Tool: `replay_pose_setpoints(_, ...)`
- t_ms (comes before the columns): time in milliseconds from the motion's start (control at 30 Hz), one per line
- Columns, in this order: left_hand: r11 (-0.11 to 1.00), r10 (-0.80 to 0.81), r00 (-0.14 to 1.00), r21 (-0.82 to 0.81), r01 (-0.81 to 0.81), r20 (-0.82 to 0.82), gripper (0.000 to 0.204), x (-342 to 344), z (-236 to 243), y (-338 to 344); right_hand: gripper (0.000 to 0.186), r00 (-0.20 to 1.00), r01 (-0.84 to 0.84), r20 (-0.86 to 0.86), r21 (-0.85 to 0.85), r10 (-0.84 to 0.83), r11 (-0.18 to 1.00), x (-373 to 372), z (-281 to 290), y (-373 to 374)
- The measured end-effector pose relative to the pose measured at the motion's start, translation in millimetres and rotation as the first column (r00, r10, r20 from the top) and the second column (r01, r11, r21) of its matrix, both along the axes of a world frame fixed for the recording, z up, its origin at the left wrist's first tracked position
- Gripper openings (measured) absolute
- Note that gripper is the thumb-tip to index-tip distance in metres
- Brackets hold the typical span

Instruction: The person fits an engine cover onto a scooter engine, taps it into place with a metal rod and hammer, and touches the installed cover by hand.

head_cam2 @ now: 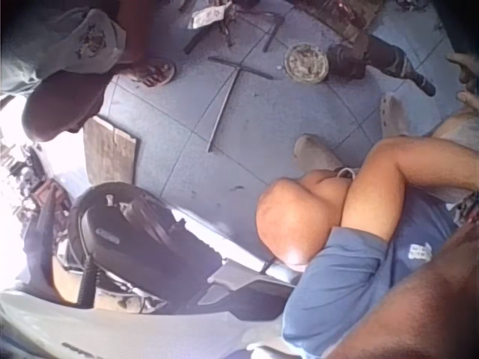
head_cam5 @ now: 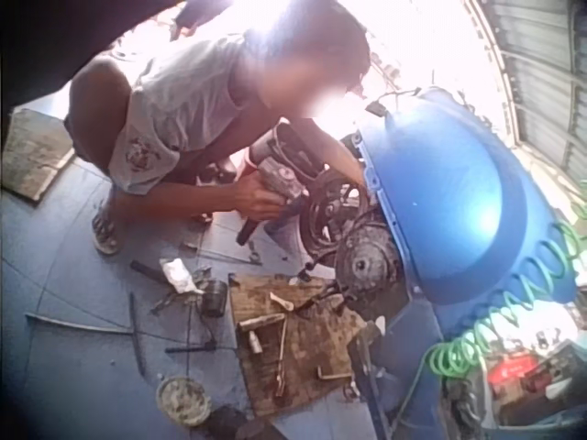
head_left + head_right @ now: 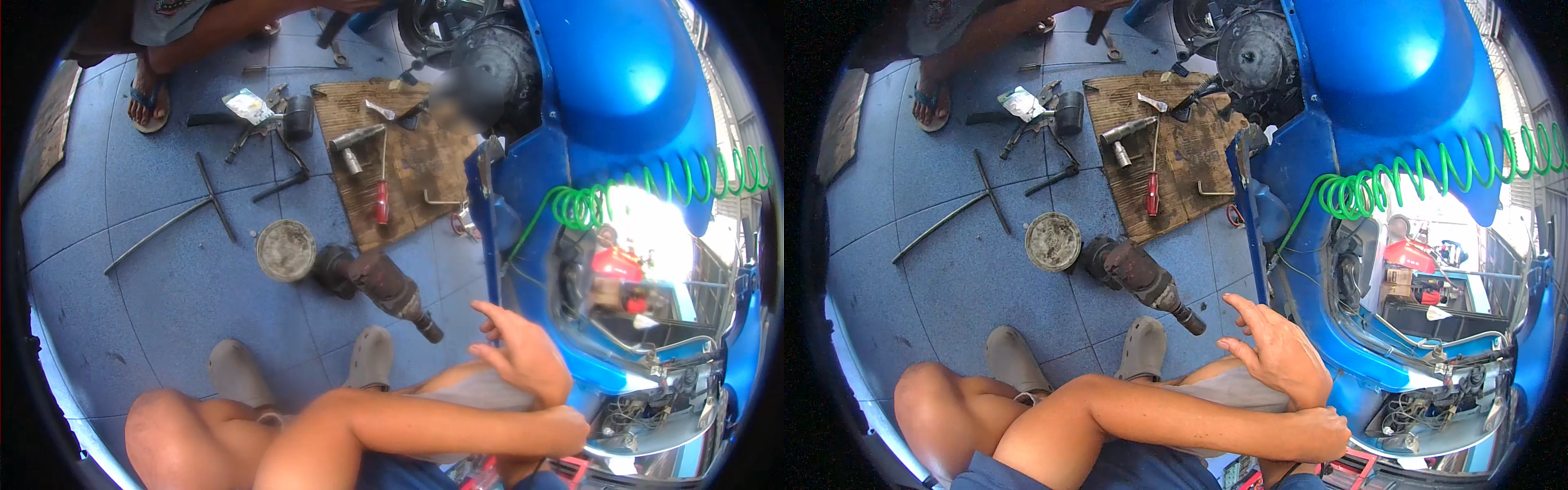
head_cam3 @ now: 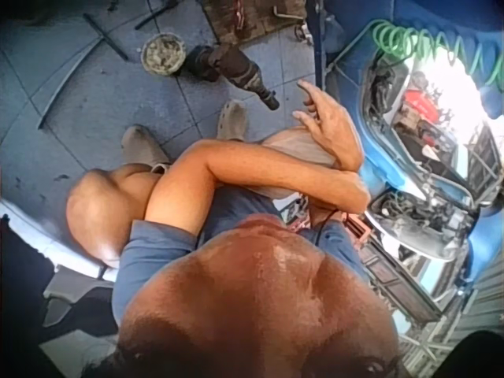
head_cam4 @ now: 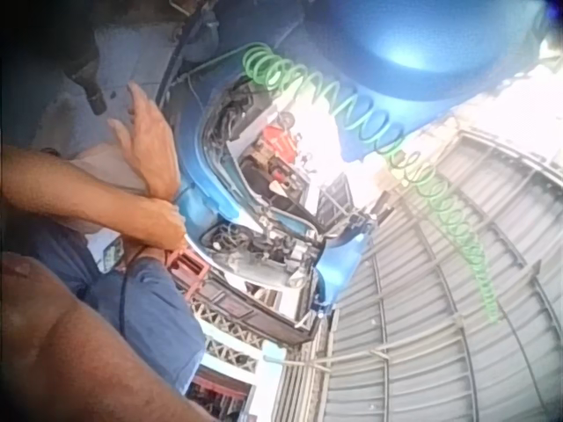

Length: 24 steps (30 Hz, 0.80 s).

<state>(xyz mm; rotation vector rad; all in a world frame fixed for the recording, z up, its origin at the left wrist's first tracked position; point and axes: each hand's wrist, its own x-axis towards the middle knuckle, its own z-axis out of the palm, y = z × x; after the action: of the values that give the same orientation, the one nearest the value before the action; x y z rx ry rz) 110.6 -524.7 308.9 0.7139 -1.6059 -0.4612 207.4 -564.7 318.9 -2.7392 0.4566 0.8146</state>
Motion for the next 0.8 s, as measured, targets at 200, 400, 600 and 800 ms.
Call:
replay_pose_setpoints(200, 0.995, -0.059, 0.998, 0.08, 0.061, -0.025, 0.019, -1, -2, -6, 0.062, 1.0, -0.018, 0.018, 0.015, 0.018, 1.0, 0, -5, -3)
replay_pose_setpoints(400, 0.992, -0.106, 0.994, 0.067, 0.107, -0.022, 0.021, 7, -1, -5, 0.062, 0.999, -0.036, 0.026, 0.002, 0.036, 0.999, 2, -1, -2)
replay_pose_setpoints(600, 0.992, -0.097, 0.995, 0.079, 0.097, 0.0, 0.022, 3, -2, -5, 0.061, 0.997, -0.062, 0.042, 0.007, 0.062, 0.998, 0, -3, -4)
replay_pose_setpoints(800, 0.993, -0.1, 0.994, 0.054, 0.103, -0.05, 0.02, 12, -4, 0, 0.061, 0.997, -0.058, 0.043, 0.013, 0.058, 0.998, 0, -2, -3)
